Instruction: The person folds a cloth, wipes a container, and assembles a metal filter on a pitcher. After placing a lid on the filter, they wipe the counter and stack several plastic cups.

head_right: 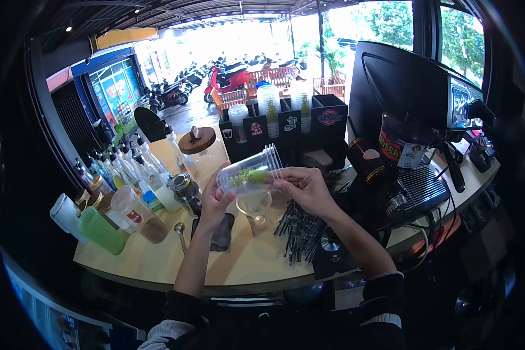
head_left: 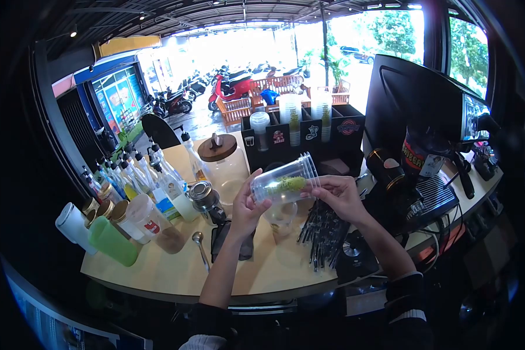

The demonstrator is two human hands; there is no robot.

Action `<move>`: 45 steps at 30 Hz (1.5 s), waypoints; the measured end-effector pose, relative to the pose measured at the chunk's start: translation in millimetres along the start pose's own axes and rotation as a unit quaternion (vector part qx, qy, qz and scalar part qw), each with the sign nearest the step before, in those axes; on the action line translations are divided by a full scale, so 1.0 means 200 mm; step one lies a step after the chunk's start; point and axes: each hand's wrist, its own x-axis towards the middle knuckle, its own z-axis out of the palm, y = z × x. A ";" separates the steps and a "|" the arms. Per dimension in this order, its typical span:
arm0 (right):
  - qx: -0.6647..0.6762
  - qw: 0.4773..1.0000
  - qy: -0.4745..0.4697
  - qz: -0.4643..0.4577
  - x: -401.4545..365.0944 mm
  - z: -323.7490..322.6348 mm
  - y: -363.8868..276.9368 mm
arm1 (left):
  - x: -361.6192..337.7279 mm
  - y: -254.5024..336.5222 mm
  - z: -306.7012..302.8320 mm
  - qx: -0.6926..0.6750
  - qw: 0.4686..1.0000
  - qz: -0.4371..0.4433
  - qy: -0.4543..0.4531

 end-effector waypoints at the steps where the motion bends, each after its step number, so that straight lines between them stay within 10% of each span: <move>1: 0.000 1.000 0.000 0.000 0.00 0.00 0.01 | 0.00 0.01 0.01 0.001 1.000 -0.007 0.001; 16: 0.025 0.999 0.035 -0.012 0.04 0.04 0.05 | 0.15 0.04 0.10 -0.039 0.993 -0.007 0.108; 22: -0.156 0.964 0.192 -0.101 0.16 -0.04 -0.07 | 0.27 0.14 0.10 0.024 0.994 0.045 0.100; 36: -0.427 0.876 0.089 -0.206 0.53 0.04 -0.07 | 0.28 0.04 0.15 0.377 0.911 0.155 0.066; 45: -0.434 0.855 0.171 -0.228 1.27 -0.37 0.12 | 0.11 -0.28 0.01 0.483 0.853 -0.007 -0.195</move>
